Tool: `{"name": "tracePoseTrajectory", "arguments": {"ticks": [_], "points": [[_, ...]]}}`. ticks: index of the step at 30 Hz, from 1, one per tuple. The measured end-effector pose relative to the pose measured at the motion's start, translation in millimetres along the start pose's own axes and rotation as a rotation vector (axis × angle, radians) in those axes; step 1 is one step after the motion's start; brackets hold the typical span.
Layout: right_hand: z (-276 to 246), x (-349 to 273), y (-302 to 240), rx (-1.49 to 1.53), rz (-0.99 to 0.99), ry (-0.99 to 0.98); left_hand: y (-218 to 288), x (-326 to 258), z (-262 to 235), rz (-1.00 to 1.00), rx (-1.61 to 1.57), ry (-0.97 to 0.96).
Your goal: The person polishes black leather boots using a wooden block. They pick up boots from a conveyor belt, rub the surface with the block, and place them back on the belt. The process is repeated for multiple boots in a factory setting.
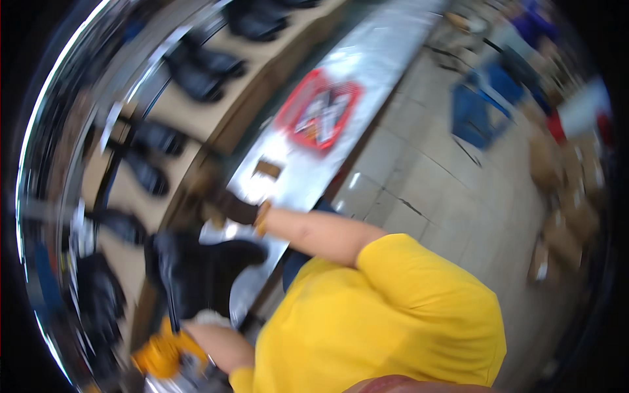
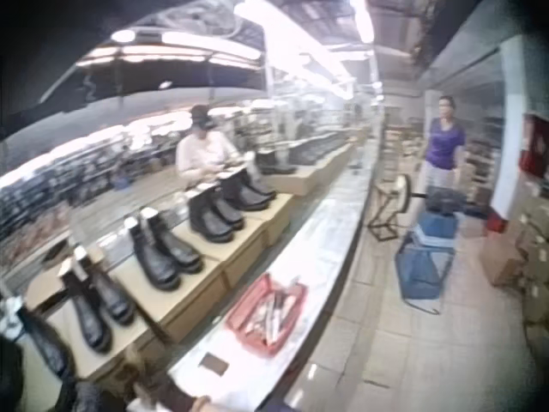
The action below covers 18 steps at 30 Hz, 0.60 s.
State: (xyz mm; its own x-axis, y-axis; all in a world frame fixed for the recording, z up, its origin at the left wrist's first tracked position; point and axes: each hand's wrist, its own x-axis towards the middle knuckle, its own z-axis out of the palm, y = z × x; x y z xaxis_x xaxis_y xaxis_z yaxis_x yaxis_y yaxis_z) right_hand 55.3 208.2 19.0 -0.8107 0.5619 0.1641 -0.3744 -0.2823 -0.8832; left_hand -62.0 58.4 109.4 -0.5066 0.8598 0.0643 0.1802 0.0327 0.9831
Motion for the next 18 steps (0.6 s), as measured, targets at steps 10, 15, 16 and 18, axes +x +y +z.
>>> {"name": "tracePoseTrajectory", "arguments": {"ticks": [10,15,16,18], "points": [[56,21,-98,0.855,0.016,-0.189,12,-38,9,-0.137,-0.886,0.175],[80,31,-90,0.808,0.030,-0.181,7,-28,13,-0.064,-0.621,0.359],[83,34,-87,0.810,0.030,-0.194,7,-26,12,-0.046,-0.561,0.380],[86,41,-81,0.814,0.044,-0.193,-2,-14,4,-0.106,-0.772,0.311]]}}
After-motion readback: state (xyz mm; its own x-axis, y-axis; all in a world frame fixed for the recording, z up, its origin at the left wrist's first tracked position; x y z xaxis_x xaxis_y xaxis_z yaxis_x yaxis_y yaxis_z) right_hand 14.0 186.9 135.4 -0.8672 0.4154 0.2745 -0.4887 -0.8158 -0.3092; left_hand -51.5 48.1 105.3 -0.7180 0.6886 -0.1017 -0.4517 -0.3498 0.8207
